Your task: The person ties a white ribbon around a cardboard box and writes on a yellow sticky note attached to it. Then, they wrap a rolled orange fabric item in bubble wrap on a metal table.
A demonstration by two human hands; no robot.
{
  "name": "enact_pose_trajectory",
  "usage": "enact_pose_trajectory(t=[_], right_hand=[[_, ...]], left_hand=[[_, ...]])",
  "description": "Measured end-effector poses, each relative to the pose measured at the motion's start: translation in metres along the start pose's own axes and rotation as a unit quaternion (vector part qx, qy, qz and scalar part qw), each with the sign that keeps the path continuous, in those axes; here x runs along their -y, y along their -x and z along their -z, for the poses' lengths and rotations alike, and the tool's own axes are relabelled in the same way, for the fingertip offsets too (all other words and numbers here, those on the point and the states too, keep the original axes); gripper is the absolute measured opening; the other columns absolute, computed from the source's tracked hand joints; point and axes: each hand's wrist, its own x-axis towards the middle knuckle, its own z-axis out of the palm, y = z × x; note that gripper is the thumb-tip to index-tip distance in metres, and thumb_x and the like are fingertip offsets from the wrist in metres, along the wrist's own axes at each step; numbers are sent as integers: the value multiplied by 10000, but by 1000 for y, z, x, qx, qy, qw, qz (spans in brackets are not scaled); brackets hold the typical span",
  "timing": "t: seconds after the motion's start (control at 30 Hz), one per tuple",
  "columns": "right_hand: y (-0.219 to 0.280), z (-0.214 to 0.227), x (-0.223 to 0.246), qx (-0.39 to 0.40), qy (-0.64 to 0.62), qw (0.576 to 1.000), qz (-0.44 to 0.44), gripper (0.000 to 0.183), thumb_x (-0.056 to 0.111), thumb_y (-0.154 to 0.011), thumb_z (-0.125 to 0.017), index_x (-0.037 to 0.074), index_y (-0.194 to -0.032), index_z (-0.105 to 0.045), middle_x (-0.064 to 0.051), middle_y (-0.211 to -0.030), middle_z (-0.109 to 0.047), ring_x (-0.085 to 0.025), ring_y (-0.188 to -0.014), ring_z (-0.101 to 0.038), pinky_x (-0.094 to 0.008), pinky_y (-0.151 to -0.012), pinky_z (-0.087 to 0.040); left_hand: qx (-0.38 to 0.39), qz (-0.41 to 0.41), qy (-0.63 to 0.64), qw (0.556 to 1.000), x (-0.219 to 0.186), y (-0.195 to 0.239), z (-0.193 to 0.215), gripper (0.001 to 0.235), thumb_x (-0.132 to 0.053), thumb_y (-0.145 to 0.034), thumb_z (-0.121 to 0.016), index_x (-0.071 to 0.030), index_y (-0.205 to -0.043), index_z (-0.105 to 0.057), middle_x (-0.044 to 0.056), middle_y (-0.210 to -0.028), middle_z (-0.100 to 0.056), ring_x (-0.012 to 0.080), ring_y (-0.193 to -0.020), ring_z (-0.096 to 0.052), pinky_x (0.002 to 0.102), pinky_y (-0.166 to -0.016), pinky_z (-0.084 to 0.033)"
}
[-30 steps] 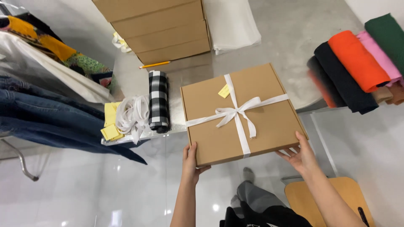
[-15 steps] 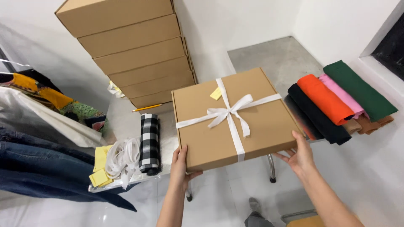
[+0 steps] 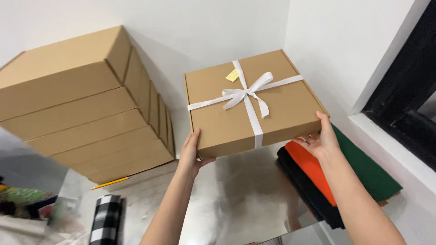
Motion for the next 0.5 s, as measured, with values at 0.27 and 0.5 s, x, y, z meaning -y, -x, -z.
enact_pose_trajectory(t=[0.27,0.5], right_hand=[[-195,3,46,-60,23,995,-71,1173,533,-823,-823,77,-1649,-127,-223,-1628,-214,-454,-1492,-415,-769,-1105,-427],[-300,29,30,-128,10,977,-168,1191,559,-861,-795,59,-1665,-73,-204,-1642,-191,-406,-1538,-335,-747,-1198,-308]], left_hand=[[-61,80,10,995,30,-144,-125,728,-448,-1021,-634,-171,-1650,-395,251,-1719,-255,563,-1506,-341,738,-966,-553],[-86,159,11,983,81,-237,-159,797,-471,-986,-671,-220,-1673,-355,251,-1750,-169,553,-1557,-249,740,-966,-551]])
